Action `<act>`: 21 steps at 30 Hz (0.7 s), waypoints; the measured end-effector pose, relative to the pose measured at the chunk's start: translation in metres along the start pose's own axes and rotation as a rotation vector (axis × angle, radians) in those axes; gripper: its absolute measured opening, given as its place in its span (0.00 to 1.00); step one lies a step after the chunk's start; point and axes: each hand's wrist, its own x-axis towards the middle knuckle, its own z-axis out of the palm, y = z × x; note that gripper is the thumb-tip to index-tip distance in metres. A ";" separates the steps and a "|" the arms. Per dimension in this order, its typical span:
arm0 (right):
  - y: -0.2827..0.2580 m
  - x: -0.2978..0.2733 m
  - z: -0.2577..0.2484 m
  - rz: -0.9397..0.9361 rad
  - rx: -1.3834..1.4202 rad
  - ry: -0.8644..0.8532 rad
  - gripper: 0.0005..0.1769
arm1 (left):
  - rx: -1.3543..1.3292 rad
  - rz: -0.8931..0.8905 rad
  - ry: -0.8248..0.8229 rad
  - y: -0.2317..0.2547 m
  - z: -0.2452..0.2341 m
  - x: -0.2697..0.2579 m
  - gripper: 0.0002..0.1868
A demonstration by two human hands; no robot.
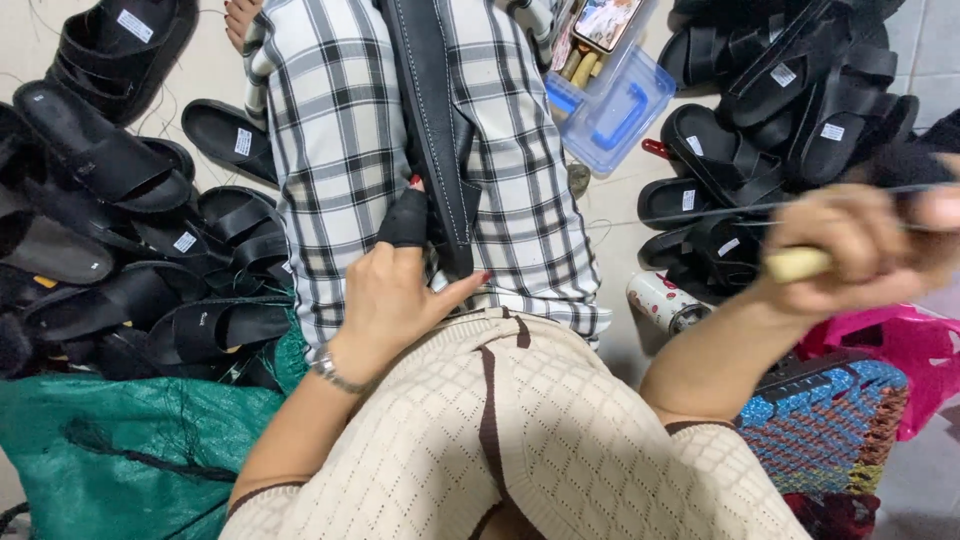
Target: Hand-sewing a strap onto a black sandal using a needle and thread while sitting on the floor.
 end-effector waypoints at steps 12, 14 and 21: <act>-0.124 -0.043 -0.016 -0.257 -0.070 0.126 0.14 | -0.117 -0.335 0.312 -0.104 -0.072 -0.047 0.16; -0.122 -0.040 -0.016 -0.249 -0.099 0.126 0.18 | -0.253 -0.401 0.369 -0.112 -0.077 -0.059 0.15; -0.163 -0.056 -0.029 -0.244 -0.007 0.187 0.17 | -0.150 -0.359 0.315 -0.107 -0.080 -0.053 0.17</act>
